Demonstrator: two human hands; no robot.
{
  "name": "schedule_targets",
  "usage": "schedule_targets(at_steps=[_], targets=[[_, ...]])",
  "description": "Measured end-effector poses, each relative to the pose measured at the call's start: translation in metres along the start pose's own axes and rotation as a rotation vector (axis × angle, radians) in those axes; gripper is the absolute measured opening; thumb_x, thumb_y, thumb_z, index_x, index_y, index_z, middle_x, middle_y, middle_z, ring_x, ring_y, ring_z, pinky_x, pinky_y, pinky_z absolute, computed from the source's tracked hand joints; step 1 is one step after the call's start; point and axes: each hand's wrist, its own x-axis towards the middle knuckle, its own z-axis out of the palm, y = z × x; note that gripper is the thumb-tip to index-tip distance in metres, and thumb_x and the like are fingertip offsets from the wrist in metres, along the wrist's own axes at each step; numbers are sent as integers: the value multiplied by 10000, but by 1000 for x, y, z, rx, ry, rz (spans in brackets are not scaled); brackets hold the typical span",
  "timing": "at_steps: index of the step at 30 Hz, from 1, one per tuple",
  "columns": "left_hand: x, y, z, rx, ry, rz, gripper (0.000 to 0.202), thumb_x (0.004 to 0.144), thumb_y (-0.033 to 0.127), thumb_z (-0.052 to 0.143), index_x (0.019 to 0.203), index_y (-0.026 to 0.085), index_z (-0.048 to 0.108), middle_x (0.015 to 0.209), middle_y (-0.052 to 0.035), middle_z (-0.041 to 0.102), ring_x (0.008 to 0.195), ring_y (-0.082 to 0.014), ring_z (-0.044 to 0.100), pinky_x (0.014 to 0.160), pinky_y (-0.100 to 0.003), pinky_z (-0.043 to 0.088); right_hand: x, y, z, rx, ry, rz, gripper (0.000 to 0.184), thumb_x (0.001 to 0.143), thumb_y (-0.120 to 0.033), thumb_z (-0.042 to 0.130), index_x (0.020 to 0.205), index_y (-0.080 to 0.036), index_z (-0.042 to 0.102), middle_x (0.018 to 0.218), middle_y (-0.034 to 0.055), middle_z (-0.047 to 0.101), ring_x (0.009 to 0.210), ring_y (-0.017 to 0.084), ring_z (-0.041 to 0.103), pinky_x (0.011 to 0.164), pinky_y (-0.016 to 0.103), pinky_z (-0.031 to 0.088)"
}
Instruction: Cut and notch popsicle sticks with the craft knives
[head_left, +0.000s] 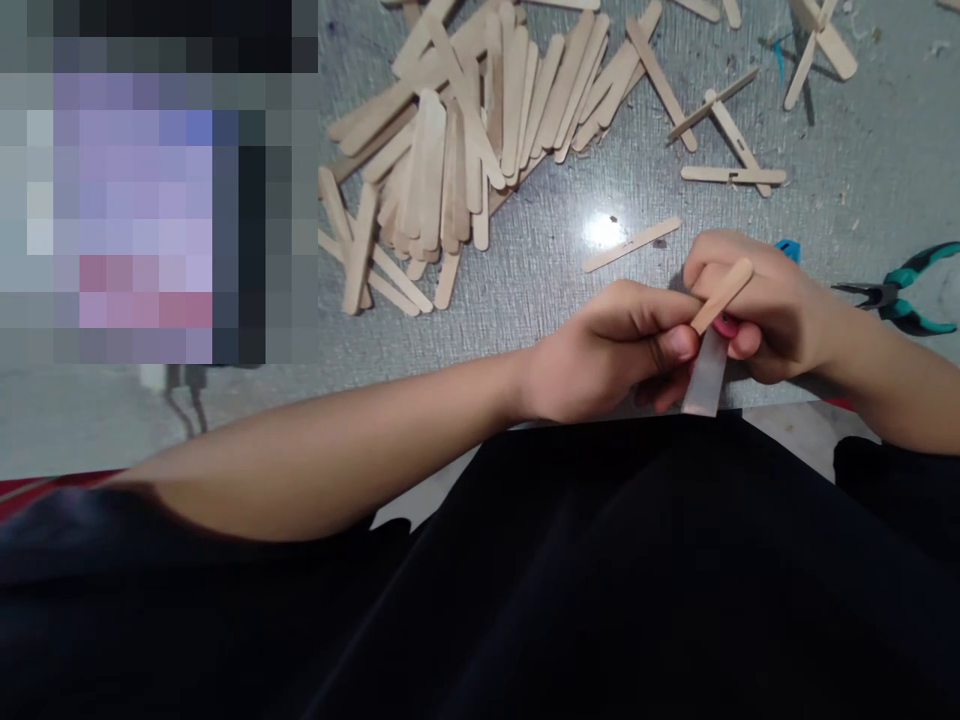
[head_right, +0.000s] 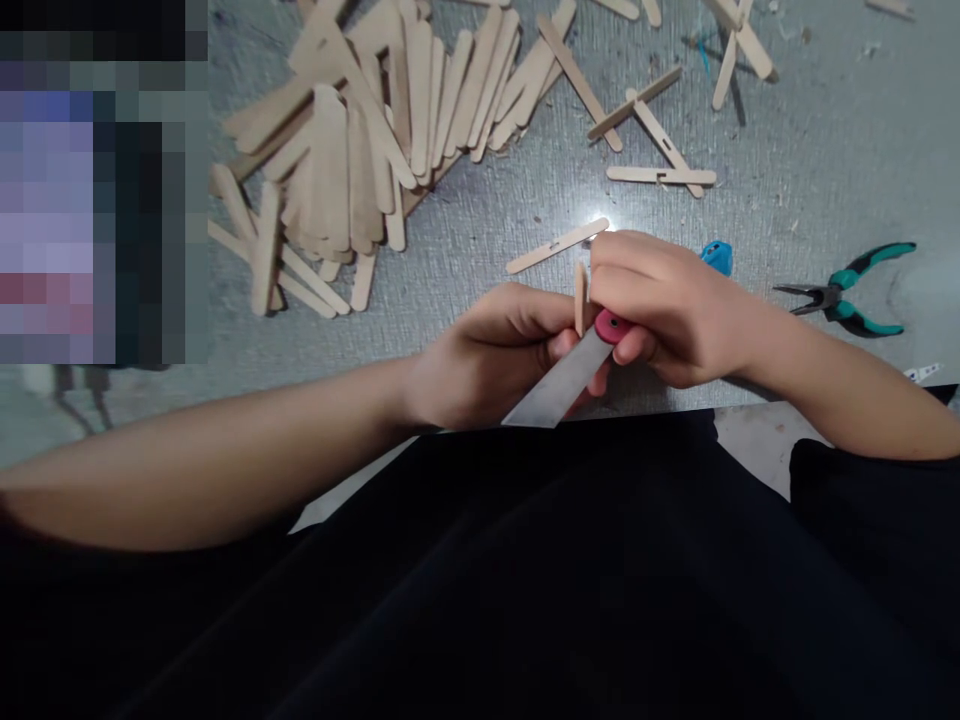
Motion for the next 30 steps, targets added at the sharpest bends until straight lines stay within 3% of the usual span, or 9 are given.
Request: schedule_targets(at_steps=[7, 18, 30], targets=[[0, 3, -1, -24, -2, -27, 424, 1121, 575, 805, 942, 191, 779, 630, -2, 681, 504, -119, 601, 483, -246, 510, 0, 4, 2, 45, 29, -33, 574, 1286, -654, 314, 1042, -255, 648, 968, 37, 644, 876, 195, 594, 803, 392, 538], [3, 0, 1, -161, -36, -31, 366, 1147, 507, 763, 987, 178, 777, 628, 17, 662, 468, -93, 588, 465, -192, 498, 1, 4, 4, 93, 23, 30, 646, 1270, -695, 317, 1069, -247, 737, 1004, 62, 693, 931, 230, 662, 849, 396, 606], [4, 3, 0, -149, -28, -75, 417, 1120, 580, 795, 962, 194, 787, 622, 20, 662, 457, -103, 591, 450, -214, 501, -1, 5, 2, 38, 4, 43, 652, 1261, -703, 301, 1073, -259, 740, 1045, 78, 718, 958, 245, 696, 864, 417, 625]])
